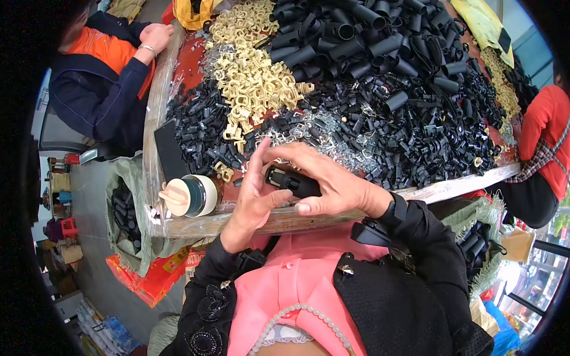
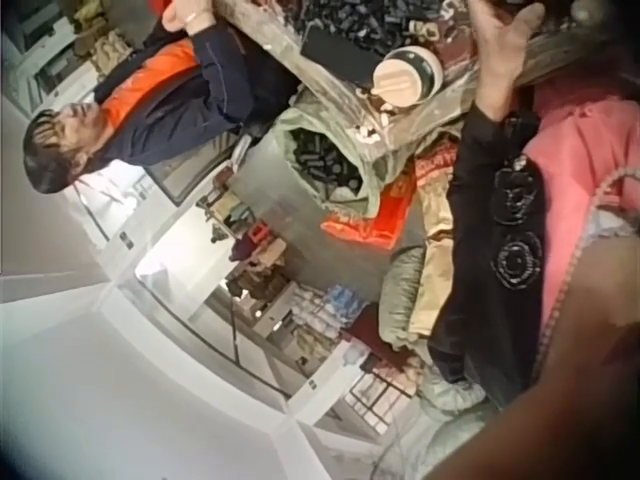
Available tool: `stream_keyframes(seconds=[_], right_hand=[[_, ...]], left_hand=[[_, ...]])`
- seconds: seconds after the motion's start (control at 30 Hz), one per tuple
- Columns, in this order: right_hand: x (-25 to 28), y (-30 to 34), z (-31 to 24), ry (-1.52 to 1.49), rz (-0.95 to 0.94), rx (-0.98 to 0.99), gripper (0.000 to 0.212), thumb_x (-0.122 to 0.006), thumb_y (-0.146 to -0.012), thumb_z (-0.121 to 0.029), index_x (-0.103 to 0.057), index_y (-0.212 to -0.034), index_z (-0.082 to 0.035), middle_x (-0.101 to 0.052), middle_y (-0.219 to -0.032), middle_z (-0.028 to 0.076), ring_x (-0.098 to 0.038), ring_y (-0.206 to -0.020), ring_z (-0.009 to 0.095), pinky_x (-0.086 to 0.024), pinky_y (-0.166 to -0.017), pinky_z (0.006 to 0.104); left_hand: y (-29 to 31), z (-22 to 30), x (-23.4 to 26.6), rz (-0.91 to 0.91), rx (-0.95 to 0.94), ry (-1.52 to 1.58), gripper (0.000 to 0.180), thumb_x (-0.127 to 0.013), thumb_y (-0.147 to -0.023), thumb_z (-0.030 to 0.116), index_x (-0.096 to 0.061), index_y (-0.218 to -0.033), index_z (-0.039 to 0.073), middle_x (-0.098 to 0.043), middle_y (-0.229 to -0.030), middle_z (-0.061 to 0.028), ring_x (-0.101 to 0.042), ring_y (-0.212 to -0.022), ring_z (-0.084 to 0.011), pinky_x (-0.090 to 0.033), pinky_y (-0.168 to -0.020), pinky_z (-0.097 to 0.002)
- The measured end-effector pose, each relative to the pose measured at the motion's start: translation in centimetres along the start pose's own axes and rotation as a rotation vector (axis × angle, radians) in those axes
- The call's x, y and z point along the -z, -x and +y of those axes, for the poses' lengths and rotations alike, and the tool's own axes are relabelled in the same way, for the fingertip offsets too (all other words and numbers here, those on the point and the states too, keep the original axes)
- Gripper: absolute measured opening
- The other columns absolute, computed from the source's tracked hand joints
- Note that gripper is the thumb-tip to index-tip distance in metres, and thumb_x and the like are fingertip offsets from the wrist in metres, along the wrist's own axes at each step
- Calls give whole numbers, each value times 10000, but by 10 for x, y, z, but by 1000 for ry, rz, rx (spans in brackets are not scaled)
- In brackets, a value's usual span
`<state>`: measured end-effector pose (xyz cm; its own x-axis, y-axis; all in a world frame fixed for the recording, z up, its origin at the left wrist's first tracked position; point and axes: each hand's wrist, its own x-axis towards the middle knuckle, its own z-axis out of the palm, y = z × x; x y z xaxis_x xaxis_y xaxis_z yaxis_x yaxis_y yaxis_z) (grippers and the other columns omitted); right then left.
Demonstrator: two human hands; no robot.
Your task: The person picks up a black plastic component and a small metal piece, fits the metal piece into the component, and then slides a black plastic sleeve over the assembly. They repeat this process multiple times, handling the components one at a time from the table.
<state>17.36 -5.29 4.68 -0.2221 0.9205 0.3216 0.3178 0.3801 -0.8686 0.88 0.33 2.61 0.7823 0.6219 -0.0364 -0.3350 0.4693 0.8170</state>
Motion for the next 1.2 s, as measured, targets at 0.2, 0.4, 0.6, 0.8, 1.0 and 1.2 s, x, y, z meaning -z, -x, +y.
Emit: stream_keyframes(seconds=[0.2,0.4,0.6,0.8,1.0,1.2], right_hand=[[0,-10,-1,-63,-192,93,912,-524,-623,-633,-321,-1207,37,-405,-1150,192,-391,-1086,315,-284,-919,397],[-5,-9,-4,76,-112,95,835,-559,-646,-573,-362,-1178,40,-428,-1114,200,-424,-1044,323,-345,-868,384],[-12,-4,-5,165,88,167,548,-645,-650,-365,-479,-1004,19,-502,-919,158,-503,-829,306,-418,-724,357],[-8,-3,-6,123,109,135,440,-649,-646,-310,-505,-917,5,-524,-831,123,-519,-748,273,-427,-669,326],[-8,-1,-2,191,127,105,527,-602,-684,-420,-485,-941,25,-523,-833,118,-508,-736,253,-416,-644,332],[-7,1,-10,408,196,68,556,-641,-652,-395,-468,-999,2,-470,-967,126,-458,-878,277,-351,-762,377]], left_hand=[[0,-2,4,47,108,152,839,-635,-661,-59,-107,-1307,34,-421,-1139,-109,-461,-996,-164,-421,-821,-294],[1,-5,4,73,197,268,804,-638,-652,-57,-159,-1292,21,-439,-1118,-96,-473,-979,-161,-423,-818,-287],[1,-11,3,41,292,365,719,-624,-682,-29,-208,-1267,1,-482,-1078,-93,-493,-958,-161,-432,-796,-278],[-1,-17,4,37,257,369,692,-616,-694,-20,-216,-1258,-15,-492,-1065,-100,-498,-957,-172,-438,-784,-279],[-4,-13,-6,124,256,396,698,-615,-704,-8,-193,-1260,-22,-493,-1049,-104,-504,-945,-173,-444,-783,-289],[-4,-4,-11,161,117,311,690,-617,-707,-4,-196,-1253,-22,-479,-1050,-103,-494,-952,-164,-443,-789,-294]])
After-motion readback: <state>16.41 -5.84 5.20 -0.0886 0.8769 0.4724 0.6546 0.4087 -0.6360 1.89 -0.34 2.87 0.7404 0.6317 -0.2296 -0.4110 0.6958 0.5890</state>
